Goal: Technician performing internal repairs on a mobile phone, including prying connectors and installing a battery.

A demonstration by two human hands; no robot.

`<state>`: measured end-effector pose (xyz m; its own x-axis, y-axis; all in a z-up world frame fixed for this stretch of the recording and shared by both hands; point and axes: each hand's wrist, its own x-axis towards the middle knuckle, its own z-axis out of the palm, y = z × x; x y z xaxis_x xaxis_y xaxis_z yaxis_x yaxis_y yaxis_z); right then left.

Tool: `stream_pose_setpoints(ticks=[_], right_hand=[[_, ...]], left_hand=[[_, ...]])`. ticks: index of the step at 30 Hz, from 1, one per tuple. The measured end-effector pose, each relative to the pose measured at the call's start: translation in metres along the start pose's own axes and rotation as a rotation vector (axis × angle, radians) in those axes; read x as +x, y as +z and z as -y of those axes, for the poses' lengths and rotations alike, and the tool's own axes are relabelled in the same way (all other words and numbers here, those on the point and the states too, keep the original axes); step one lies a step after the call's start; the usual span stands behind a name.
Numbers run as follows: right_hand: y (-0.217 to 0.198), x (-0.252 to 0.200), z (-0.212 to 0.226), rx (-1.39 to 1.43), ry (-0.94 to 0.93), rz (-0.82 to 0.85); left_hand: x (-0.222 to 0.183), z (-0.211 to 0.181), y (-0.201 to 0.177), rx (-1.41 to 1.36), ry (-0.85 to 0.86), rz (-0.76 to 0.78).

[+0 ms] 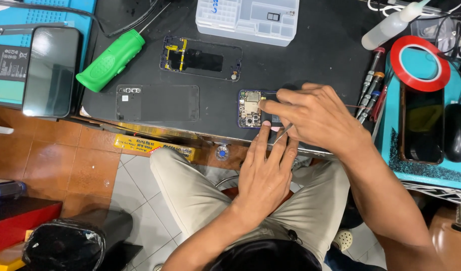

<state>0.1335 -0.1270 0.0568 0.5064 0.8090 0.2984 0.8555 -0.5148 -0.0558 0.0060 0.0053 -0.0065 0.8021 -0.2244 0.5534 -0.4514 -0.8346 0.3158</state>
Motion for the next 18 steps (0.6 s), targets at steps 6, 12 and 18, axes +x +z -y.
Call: stream_pose_setpoints(ticks=[6,12,18], right_hand=[[-0.005,0.001,0.003,-0.028,-0.009,0.047],[-0.016,0.004,0.01,0.006,0.066,0.135],[-0.031,-0.034,0.011,-0.449,0.128,0.121]], left_hand=[[-0.002,0.0,0.003,0.009,-0.001,-0.019],[-0.003,0.002,0.006,0.021,0.008,-0.025],[0.003,0.0,-0.013,0.025,-0.013,0.054]])
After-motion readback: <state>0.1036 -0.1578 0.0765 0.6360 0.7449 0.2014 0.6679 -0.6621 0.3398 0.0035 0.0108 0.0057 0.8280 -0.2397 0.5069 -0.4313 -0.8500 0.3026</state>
